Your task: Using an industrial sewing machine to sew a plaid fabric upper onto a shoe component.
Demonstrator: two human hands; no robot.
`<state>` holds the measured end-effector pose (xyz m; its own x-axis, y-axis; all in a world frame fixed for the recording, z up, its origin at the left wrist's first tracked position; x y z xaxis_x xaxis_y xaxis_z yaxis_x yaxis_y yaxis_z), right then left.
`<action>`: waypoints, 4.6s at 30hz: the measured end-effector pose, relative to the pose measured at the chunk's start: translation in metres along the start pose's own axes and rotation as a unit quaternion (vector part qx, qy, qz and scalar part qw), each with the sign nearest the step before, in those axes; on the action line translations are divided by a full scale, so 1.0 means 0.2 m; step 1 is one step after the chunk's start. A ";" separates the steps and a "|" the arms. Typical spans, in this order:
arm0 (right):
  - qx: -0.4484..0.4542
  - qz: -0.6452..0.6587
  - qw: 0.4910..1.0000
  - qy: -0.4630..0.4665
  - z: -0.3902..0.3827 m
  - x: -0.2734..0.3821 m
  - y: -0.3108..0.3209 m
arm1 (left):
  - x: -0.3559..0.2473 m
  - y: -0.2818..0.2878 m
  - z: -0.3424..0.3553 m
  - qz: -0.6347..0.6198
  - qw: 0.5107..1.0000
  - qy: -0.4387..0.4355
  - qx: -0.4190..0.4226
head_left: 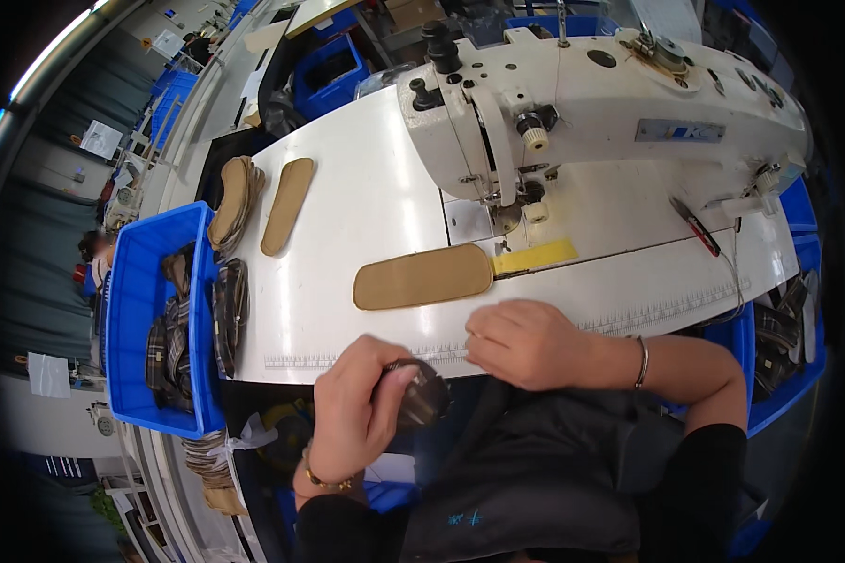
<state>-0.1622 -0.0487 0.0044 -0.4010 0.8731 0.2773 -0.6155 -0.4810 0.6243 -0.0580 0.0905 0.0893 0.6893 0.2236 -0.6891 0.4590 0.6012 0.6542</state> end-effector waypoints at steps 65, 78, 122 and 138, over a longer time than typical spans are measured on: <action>0.131 -0.189 0.968 0.096 0.01 -0.26 -0.07 | 0.44 -0.55 0.59 0.091 0.982 -0.048 0.155; 0.150 -0.235 0.958 0.072 0.01 -0.31 -0.08 | 0.51 -0.59 0.65 0.132 0.979 -0.017 0.156; -0.032 0.004 0.995 -0.096 -0.08 -0.65 -0.06 | 0.42 -0.53 0.62 0.130 0.952 -0.250 0.117; 0.048 0.027 0.968 -0.243 -0.08 -0.70 -0.07 | 0.46 -0.56 0.62 0.133 0.972 -0.183 0.059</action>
<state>-0.1081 -0.1647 -0.0547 -0.0505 0.7922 0.6081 -0.5270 -0.5384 0.6576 0.0239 -0.0512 -0.0091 0.9358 0.0581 -0.3478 0.2834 0.4626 0.8400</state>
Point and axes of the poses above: each hand's wrist, its own z-axis towards the middle knuckle, its own y-axis out of the back of the hand, x = y × z, the point moved 5 cm from there along z, towards the middle knuckle, and after that the axes turned 5 degrees about -x, right-handed, at the moved point
